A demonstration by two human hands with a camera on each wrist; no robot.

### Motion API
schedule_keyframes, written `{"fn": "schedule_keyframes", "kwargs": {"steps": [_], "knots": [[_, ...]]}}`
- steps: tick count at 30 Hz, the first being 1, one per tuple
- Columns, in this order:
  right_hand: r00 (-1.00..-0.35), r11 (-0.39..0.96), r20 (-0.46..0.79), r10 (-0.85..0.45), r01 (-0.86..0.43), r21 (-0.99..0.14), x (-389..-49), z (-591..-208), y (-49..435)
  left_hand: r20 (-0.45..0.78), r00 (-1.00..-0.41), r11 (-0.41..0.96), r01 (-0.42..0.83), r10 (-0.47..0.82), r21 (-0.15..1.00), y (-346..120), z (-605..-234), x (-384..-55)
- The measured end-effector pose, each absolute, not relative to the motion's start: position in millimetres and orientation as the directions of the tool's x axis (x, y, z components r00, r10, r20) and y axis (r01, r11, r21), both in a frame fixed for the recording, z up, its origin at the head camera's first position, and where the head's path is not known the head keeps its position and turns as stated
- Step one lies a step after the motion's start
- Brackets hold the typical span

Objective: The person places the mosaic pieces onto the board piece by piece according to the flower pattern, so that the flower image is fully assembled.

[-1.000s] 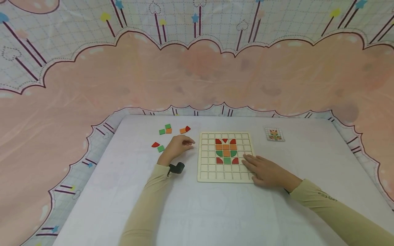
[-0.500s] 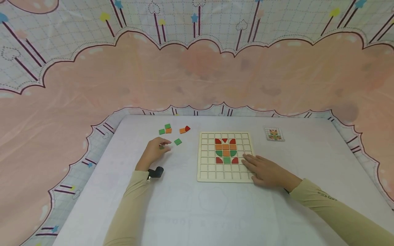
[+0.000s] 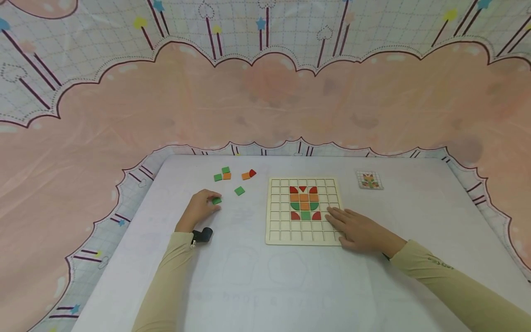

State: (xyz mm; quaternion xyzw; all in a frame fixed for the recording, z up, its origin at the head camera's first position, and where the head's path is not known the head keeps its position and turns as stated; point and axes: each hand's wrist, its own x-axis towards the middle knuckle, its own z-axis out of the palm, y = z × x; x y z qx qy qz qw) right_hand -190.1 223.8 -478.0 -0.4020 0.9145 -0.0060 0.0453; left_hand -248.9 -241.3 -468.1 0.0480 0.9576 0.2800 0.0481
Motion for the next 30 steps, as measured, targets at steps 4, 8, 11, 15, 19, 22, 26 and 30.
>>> {"fn": "schedule_keyframes", "kwargs": {"steps": [4, 8, 11, 15, 19, 22, 26, 30], "knots": [[-0.674, 0.678, -0.078, -0.734, -0.733, -0.056, -190.0, -477.1, 223.1, -0.045, -0.992, 0.833, 0.078, 0.122, 0.547, -243.1, -469.6, -251.5], [-0.673, 0.677, -0.077, -0.735, -0.734, -0.046, -189.5, -475.5, 221.8, -0.046, -0.994, 0.837, 0.061, 0.103, 0.543, -245.1, -470.7, -252.4], [-0.674, 0.678, -0.076, -0.734, -0.734, -0.042, -189.0, -474.3, 220.9, -0.055, -0.994, 0.843, 0.047, 0.090, 0.536, -246.5, -470.0, -251.5], [-0.677, 0.681, -0.079, -0.732, -0.731, -0.045, -188.7, -473.7, 220.7, -0.067, -0.995, 0.841, 0.022, 0.069, 0.541, -247.6, -469.0, -250.1], [-0.681, 0.685, -0.082, -0.728, -0.727, -0.047, -188.5, -473.6, 220.8, -0.064, -0.996, 0.834, 0.016, 0.062, 0.551, -247.7, -468.2, -249.0], [-0.683, 0.687, -0.086, -0.726, -0.725, -0.047, -188.8, -474.1, 220.9, -0.059, -0.996, 0.835, 0.022, 0.064, 0.550, -247.5, -467.9, -249.1], [-0.685, 0.689, -0.085, -0.724, -0.723, -0.049, -189.0, -474.6, 220.7, -0.055, -0.996, 0.837, 0.024, 0.064, 0.547, -245.5, -467.8, -249.1], [-0.691, 0.696, -0.088, -0.718, -0.716, -0.057, -188.8, -474.9, 220.8, -0.047, -0.995, 0.828, 0.044, 0.085, 0.560, -238.8, -467.2, -247.0]]}}
